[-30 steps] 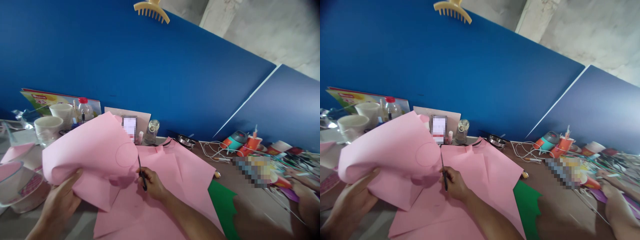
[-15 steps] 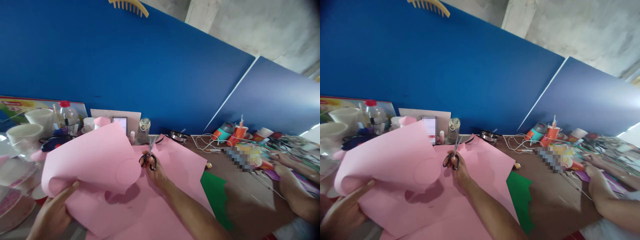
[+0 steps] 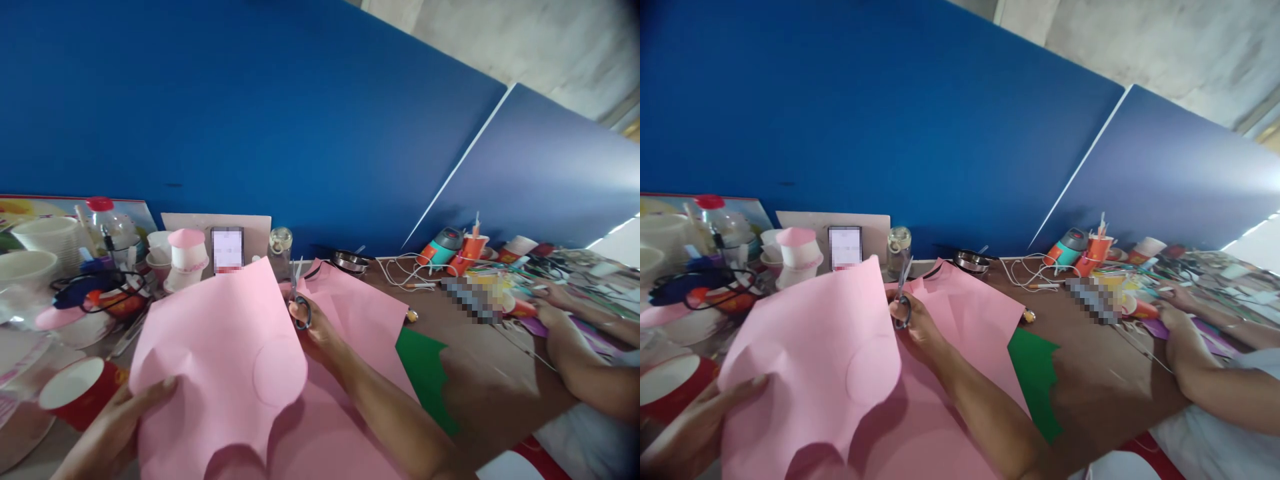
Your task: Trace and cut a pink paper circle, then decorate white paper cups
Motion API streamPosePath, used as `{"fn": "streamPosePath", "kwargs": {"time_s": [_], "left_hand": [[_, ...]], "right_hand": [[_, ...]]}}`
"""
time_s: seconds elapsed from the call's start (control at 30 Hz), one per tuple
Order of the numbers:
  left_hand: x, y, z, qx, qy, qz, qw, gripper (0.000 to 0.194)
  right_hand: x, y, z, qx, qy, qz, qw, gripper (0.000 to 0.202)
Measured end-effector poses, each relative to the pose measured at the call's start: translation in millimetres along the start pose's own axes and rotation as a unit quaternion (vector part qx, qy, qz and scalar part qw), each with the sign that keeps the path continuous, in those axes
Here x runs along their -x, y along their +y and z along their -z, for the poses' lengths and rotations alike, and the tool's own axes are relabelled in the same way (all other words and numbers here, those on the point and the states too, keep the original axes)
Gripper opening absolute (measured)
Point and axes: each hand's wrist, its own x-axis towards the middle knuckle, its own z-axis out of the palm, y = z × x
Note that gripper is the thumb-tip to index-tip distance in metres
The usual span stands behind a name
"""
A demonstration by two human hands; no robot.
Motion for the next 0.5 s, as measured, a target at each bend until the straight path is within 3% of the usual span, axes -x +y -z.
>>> {"fn": "streamPosePath", "kwargs": {"time_s": [0.2,0.33,0.5], "left_hand": [[2.1,-5.1,8.8,-0.105,-0.082,0.023,0.991,0.04],[-0.3,-6.7,12.8,-0.151,-0.18,0.065,0.97,0.046],[-5.9,-9.3,14.5,-0.148,-0.265,0.075,0.95,0.047]], "right_hand": [[-8.7,12.3,13.9,-0.046,0.016,-0.039,0.998,0.045],[-8.2,13.2,23.4,-0.062,0.027,-0.058,0.996,0.057],[-11.3,8.3,44.7,-0.046,-0.072,-0.158,0.984,0.075]]}}
